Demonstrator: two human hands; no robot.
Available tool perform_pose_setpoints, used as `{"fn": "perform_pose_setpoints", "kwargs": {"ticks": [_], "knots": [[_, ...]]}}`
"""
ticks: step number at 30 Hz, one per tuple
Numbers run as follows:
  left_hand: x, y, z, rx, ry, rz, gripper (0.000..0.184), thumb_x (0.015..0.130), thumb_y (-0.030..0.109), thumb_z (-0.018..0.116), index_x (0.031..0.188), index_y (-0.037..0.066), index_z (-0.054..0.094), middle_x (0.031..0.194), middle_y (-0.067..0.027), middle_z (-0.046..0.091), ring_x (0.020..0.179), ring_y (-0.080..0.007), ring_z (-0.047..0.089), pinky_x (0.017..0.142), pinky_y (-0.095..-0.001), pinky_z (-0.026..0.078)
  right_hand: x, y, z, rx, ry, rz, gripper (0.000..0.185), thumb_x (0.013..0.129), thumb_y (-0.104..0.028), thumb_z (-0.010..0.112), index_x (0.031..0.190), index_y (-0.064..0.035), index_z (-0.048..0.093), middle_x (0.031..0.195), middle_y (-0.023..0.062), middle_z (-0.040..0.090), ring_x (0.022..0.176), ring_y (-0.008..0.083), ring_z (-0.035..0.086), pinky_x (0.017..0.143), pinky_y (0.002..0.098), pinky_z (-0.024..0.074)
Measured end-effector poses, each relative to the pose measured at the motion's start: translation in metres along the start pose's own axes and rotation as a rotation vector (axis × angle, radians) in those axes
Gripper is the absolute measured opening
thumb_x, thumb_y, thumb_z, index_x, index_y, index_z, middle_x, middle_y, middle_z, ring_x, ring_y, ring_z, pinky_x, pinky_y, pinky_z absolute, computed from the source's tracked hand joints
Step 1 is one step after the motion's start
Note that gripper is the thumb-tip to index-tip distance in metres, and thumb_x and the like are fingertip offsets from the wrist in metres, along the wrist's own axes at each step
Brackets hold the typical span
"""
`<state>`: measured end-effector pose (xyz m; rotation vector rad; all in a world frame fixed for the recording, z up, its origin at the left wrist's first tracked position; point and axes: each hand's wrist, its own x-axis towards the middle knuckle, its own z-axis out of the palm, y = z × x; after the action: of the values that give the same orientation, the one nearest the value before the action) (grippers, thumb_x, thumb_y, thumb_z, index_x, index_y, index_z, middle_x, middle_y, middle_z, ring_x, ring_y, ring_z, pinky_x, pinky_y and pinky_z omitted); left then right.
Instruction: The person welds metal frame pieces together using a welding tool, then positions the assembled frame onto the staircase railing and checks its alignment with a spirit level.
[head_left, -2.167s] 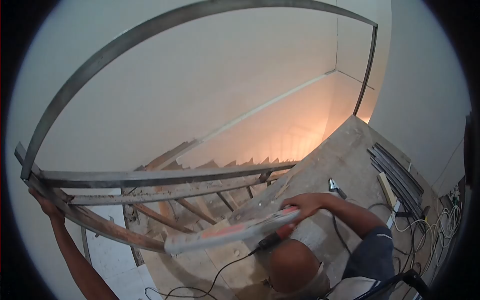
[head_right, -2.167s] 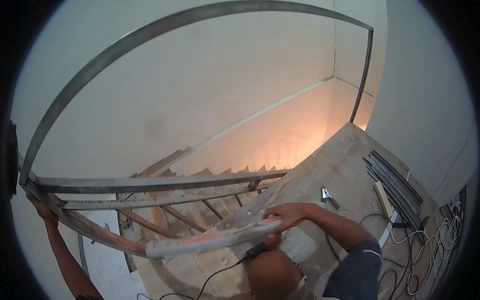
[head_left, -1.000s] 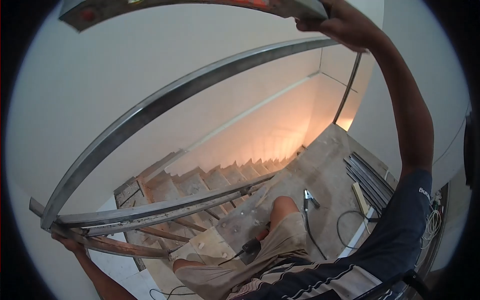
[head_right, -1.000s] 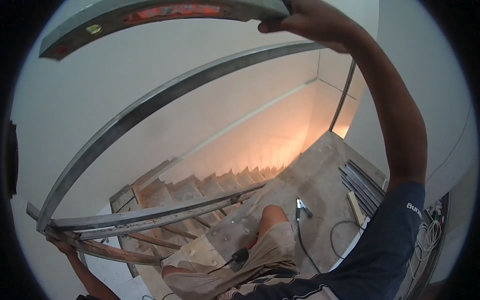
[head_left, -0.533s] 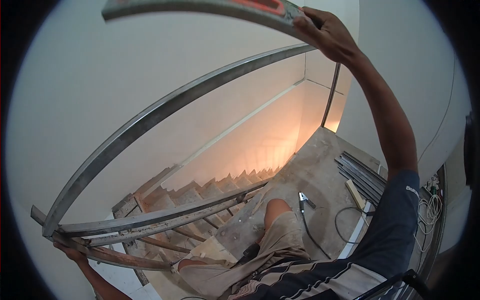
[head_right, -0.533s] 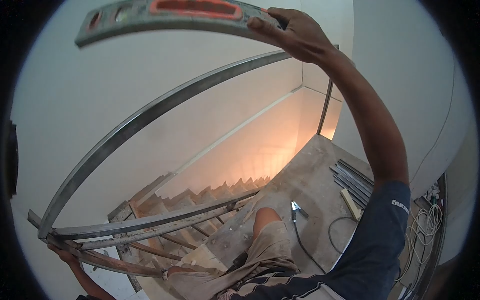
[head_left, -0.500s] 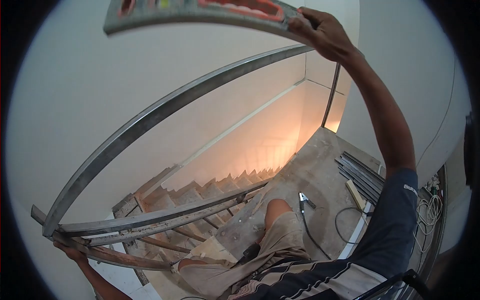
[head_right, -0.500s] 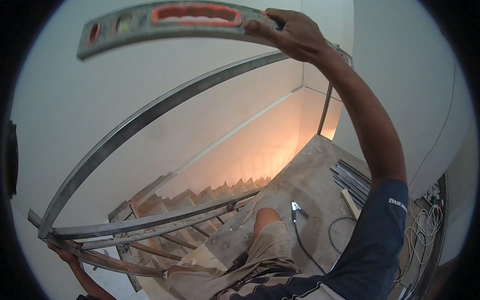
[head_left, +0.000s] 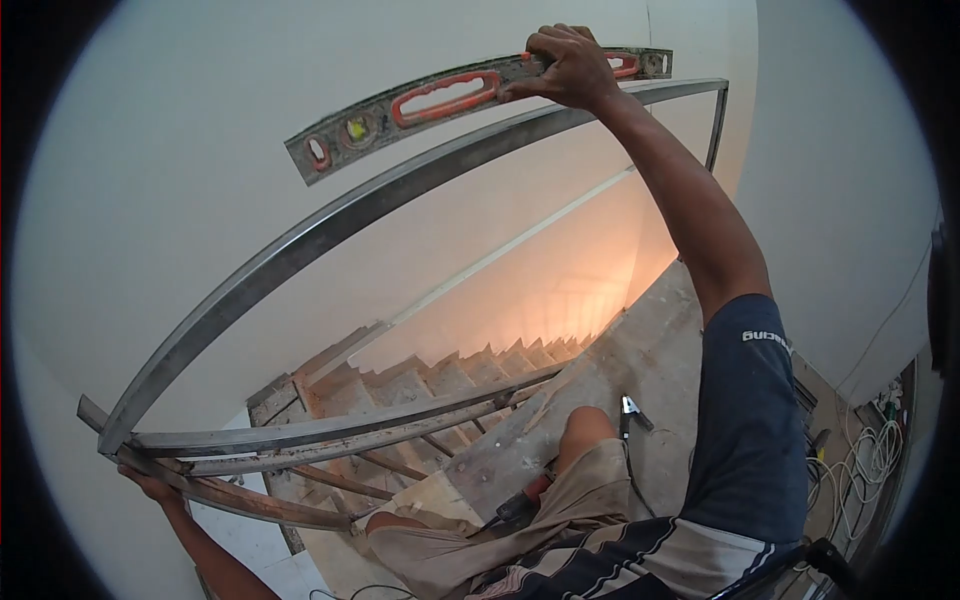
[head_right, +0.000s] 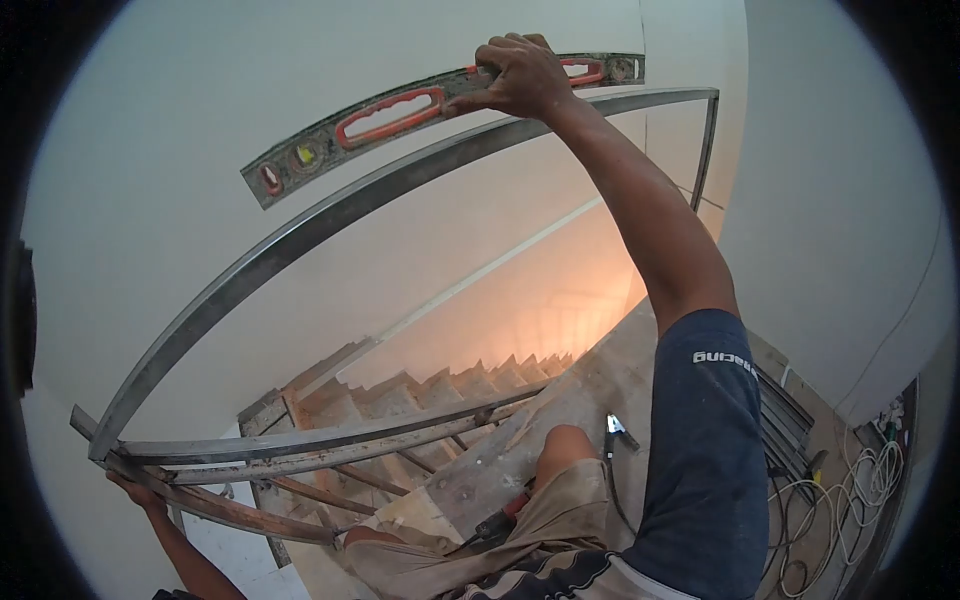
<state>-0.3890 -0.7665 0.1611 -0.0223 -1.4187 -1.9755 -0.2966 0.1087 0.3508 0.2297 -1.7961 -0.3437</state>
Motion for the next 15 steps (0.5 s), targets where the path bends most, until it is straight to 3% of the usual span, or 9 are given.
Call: {"fn": "perform_pose_setpoints", "kwargs": {"ticks": [1, 5, 15], "knots": [[0.0, 0.0, 0.0, 0.012, -0.004, 0.007, 0.076, 0.102, 0.066, 0.017, 0.154, 0.013, 0.031, 0.151, -0.0089, 0.041, 0.138, -0.0269, 0.041, 0.118, -0.0399, 0.03, -0.002, -0.001, 0.003, 0.008, -0.009, 0.01, 0.078, 0.057, -0.086, 0.069, 0.078, -0.0107, 0.063, 0.075, 0.0015, 0.058, 0.081, 0.021, 0.063, 0.088, 0.0381, 0.0428], [-0.009, 0.004, 0.007, -0.025, -0.056, -0.017, 0.076, 0.101, 0.067, 0.016, 0.155, 0.014, 0.029, 0.153, -0.0088, 0.038, 0.14, -0.0274, 0.039, 0.119, -0.041, 0.029, -0.016, -0.001, 0.01, 0.066, -0.073, 0.098, 0.079, 0.056, -0.086, 0.07, 0.078, -0.0105, 0.063, 0.075, 0.0018, 0.059, 0.082, 0.0211, 0.063, 0.088, 0.0383, 0.0426], [-0.006, 0.003, 0.005, -0.033, -0.045, -0.003, 0.074, 0.101, 0.066, 0.015, 0.156, 0.016, 0.026, 0.155, -0.0076, 0.034, 0.143, -0.0279, 0.035, 0.12, -0.0431, 0.029, -0.024, 0.0, 0.017, 0.064, -0.016, 0.029, 0.083, 0.052, -0.087, 0.071, 0.077, -0.0088, 0.065, 0.073, 0.0029, 0.06, 0.077, 0.0214, 0.063, 0.09, 0.0393, 0.0436]]}}
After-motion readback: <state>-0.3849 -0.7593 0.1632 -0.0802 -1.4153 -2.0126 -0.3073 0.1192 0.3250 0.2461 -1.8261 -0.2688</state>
